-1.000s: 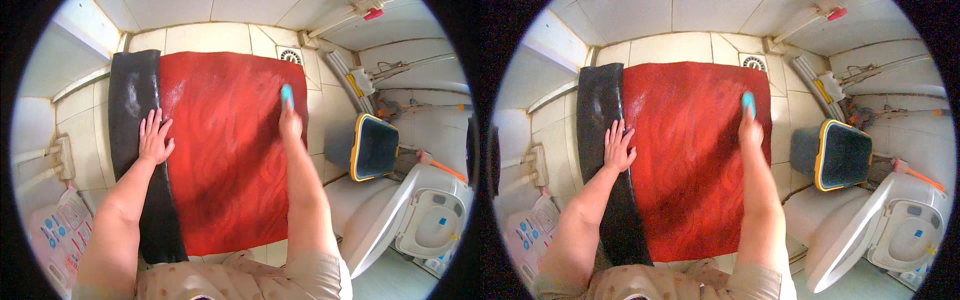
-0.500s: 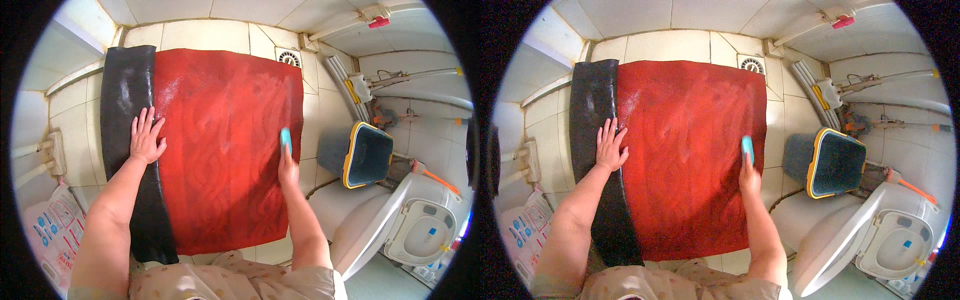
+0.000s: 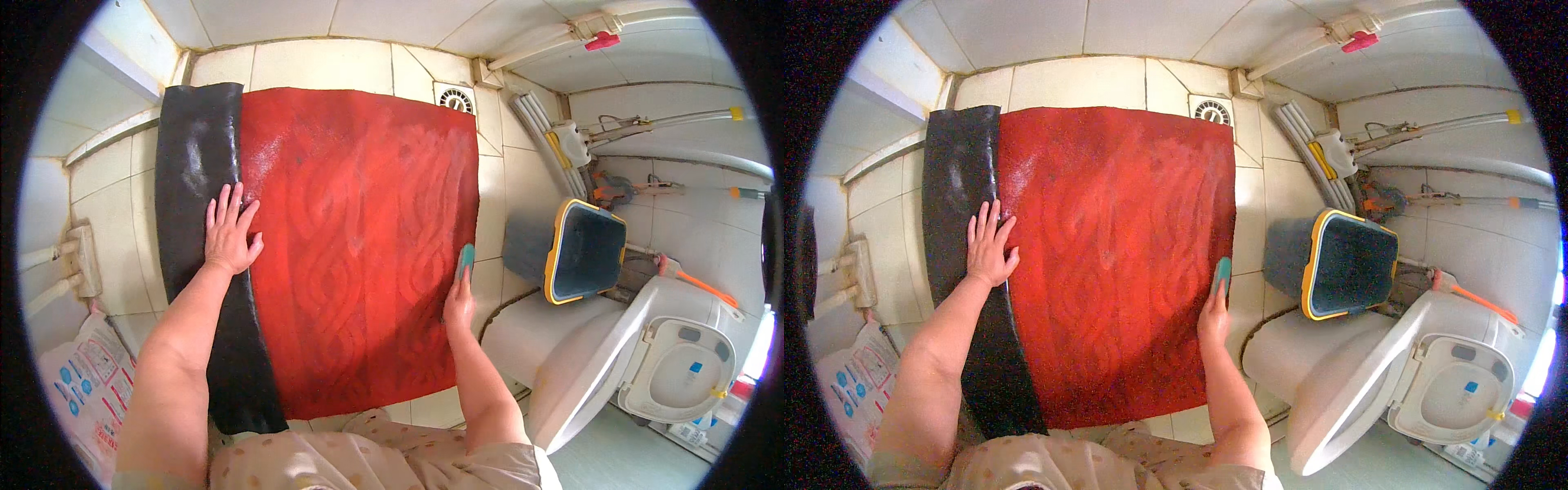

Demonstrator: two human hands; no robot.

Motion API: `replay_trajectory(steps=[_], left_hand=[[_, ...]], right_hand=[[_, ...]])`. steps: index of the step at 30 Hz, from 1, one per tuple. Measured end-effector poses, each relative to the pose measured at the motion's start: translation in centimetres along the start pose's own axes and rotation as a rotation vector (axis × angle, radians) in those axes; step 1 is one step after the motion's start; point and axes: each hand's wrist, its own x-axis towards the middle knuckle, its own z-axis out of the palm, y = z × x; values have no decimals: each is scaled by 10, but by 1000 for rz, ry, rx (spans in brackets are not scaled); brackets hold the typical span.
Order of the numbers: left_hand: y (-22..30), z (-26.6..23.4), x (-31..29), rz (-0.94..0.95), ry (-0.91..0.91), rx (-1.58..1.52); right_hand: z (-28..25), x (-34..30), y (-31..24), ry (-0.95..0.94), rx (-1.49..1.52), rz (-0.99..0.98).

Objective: The person kneels on the floor and scrubs a red patterned mat with a blue brush. They fold the mat to clean the black underside and continue scrubbing both sides.

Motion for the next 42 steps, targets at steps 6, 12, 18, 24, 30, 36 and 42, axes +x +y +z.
replay_trajectory(steps=[6,12,18,24,30,36,42], left_hand=[[2,10,5,55,59,6],[-5,2,0,10,20,-10],[-6,3,-2,-4,21,-4],[0,7,6,55,46,-10],[-1,6,4,41,37,17],[-3,-2,2,23,-15,-12],[-4,5,5,45,29,-22]], right_hand=[[-14,167,-92,54,48,27],[6,62,-37,-62,128,215],[39,-104,9,208,123,579],[76,132,0,304,785,97],[45,170,-66,-135,71,222],[12,-26,-22,-16,225,431],[77,56,-39,227,905,489]])
